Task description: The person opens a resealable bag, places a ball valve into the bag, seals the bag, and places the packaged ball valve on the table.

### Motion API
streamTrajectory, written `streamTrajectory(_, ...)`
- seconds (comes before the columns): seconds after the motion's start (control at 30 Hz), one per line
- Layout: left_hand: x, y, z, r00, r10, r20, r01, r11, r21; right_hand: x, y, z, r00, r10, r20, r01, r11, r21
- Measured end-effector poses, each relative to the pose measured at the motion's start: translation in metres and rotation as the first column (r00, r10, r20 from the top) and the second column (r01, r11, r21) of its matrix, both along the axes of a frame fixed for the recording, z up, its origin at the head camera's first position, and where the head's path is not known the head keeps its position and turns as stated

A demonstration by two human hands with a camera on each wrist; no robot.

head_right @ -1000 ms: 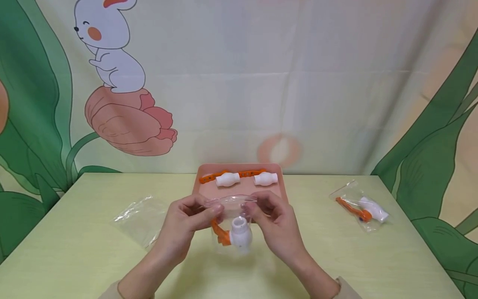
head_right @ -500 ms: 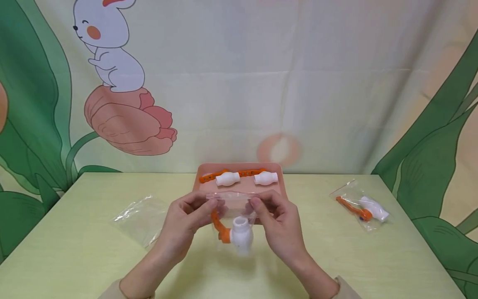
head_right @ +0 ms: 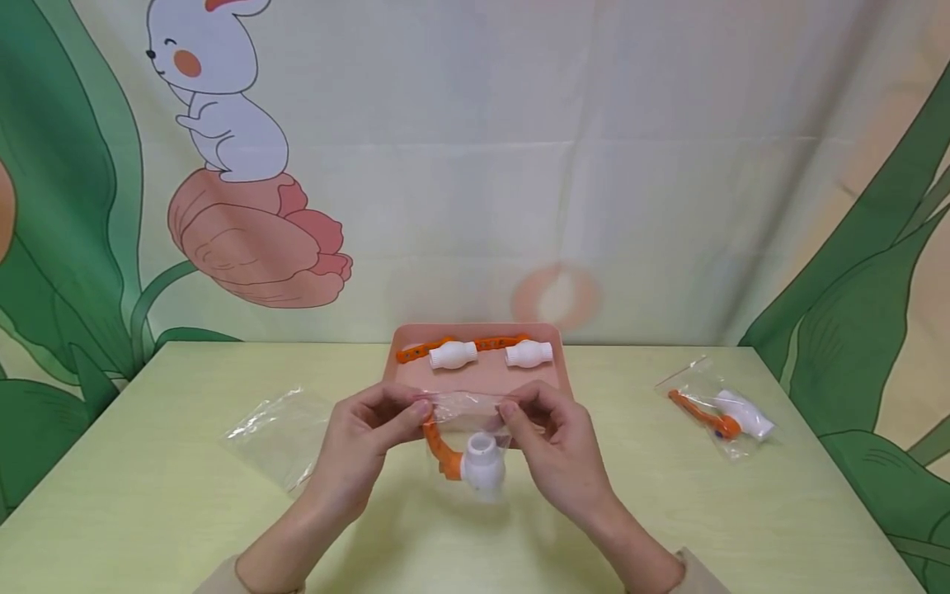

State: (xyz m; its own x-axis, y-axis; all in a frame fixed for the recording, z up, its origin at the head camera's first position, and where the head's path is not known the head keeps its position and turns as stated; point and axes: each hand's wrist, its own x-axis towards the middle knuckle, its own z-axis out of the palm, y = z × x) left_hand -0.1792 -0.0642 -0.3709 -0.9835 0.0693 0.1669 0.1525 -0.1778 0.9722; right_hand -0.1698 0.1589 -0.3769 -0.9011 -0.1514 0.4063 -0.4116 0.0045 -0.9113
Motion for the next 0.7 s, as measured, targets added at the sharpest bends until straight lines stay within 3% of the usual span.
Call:
streamTrajectory(0.3,0.001,-0.002,-0.013,1.0,-0.029,0.01,0.03,0.994,-0.104,-0.003,0.006,-0.007,0.999,0.006,0.053,-0.012,0.993,0.117)
streamTrajectory(0.53,0.0,-0.005,-0.018,0.996,-0.086,-0.019,0.08,0.976,-0.204,-0.004,0.01,-0.012,0.997,-0.011,0.075,-0.004,0.982,0.191)
streamTrajectory(0.7,0.0,-0.008,-0.021,0.993,-0.113,-0.031,0.102,0.965,-0.243,-0.002,0.013,-0.016,0.996,0.024,0.087,-0.042,0.976,0.214)
